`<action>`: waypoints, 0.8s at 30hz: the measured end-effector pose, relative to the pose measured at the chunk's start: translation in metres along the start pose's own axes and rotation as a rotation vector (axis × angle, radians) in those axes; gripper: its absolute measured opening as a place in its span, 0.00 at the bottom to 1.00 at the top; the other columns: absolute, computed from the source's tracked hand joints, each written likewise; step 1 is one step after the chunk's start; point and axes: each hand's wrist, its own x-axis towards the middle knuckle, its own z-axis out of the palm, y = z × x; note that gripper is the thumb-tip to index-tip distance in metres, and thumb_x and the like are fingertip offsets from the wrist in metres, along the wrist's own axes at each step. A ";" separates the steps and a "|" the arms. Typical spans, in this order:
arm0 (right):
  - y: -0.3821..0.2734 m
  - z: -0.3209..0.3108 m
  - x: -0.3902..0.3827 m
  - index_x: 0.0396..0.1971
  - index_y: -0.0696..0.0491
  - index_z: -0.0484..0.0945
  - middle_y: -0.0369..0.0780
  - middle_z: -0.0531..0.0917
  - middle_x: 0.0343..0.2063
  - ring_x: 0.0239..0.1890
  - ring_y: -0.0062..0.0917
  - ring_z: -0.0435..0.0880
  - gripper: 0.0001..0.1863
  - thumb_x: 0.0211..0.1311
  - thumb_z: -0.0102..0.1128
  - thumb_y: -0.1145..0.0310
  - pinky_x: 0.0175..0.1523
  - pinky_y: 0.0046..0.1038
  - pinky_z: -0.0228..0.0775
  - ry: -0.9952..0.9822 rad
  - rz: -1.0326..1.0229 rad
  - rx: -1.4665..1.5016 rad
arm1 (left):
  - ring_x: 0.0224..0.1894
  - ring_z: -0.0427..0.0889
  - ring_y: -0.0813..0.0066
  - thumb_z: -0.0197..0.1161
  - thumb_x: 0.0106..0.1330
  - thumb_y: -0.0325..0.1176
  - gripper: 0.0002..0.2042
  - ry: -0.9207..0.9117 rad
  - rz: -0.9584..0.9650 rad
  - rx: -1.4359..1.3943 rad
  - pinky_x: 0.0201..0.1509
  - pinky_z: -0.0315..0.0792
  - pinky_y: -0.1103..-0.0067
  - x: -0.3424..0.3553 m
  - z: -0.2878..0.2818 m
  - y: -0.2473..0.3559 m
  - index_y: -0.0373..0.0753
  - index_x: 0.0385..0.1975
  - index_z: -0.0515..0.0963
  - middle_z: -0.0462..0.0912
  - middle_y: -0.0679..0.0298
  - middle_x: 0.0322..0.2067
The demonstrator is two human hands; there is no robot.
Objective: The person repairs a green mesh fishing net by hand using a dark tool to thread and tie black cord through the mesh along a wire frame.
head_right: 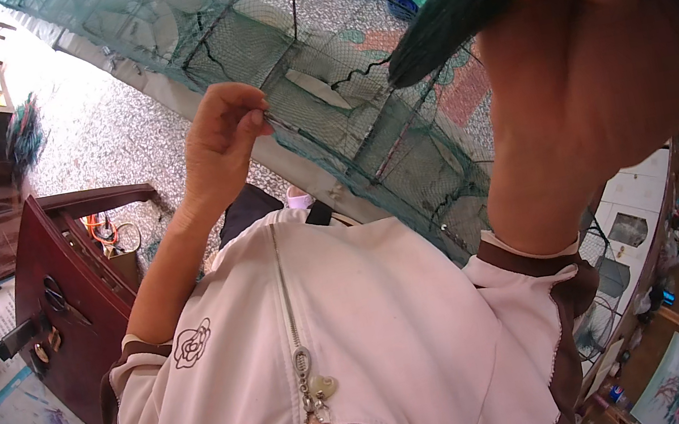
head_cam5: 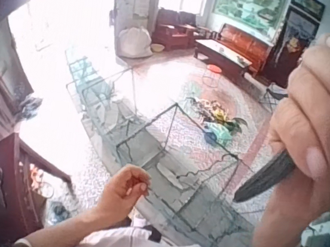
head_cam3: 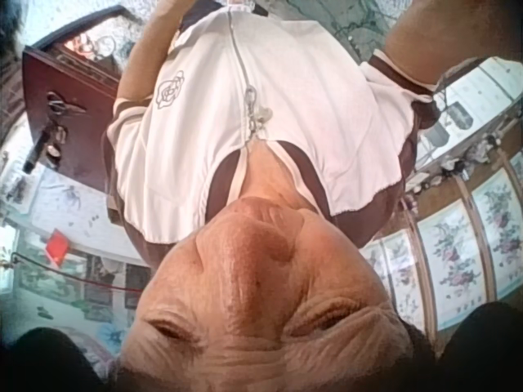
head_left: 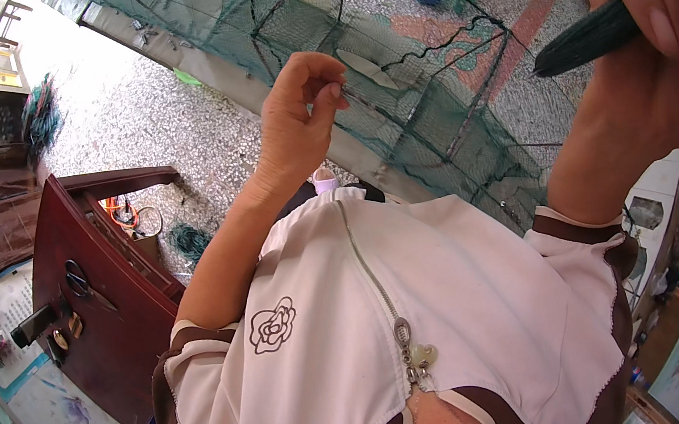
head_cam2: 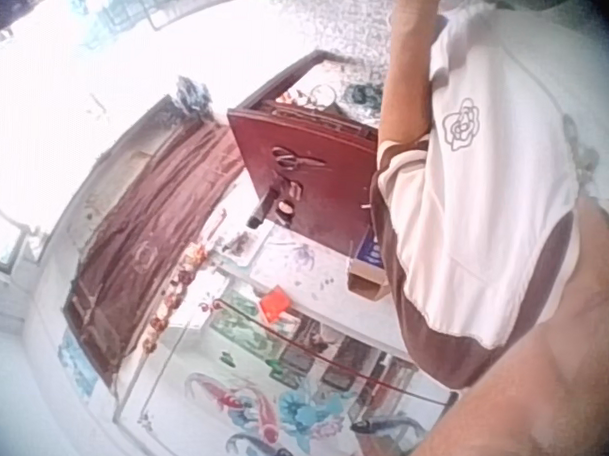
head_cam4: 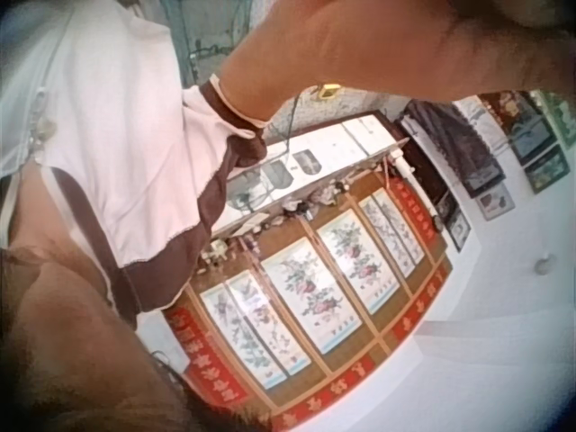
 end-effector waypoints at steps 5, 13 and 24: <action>-0.002 -0.008 -0.009 0.27 0.59 0.72 0.38 0.80 0.23 0.23 0.19 0.78 0.10 0.65 0.52 0.68 0.27 0.18 0.72 -0.059 0.040 0.024 | 0.38 0.74 0.84 0.52 0.64 0.17 0.09 -0.009 -0.023 -0.047 0.44 0.72 0.85 0.002 -0.002 0.001 0.36 0.42 0.69 0.73 0.67 0.36; -0.005 -0.016 -0.022 0.26 0.59 0.74 0.39 0.81 0.21 0.18 0.19 0.78 0.11 0.64 0.52 0.67 0.24 0.16 0.75 -0.201 0.135 0.141 | 0.38 0.74 0.83 0.53 0.63 0.16 0.10 -0.002 -0.041 -0.020 0.43 0.72 0.85 0.002 -0.003 -0.001 0.35 0.41 0.68 0.73 0.67 0.36; -0.014 0.018 -0.021 0.38 0.49 0.72 0.34 0.74 0.18 0.19 0.19 0.71 0.12 0.68 0.43 0.58 0.23 0.20 0.66 -0.214 -0.029 0.233 | 0.37 0.74 0.83 0.53 0.63 0.16 0.09 -0.012 -0.019 0.008 0.42 0.72 0.84 0.003 -0.002 -0.005 0.34 0.41 0.68 0.73 0.66 0.35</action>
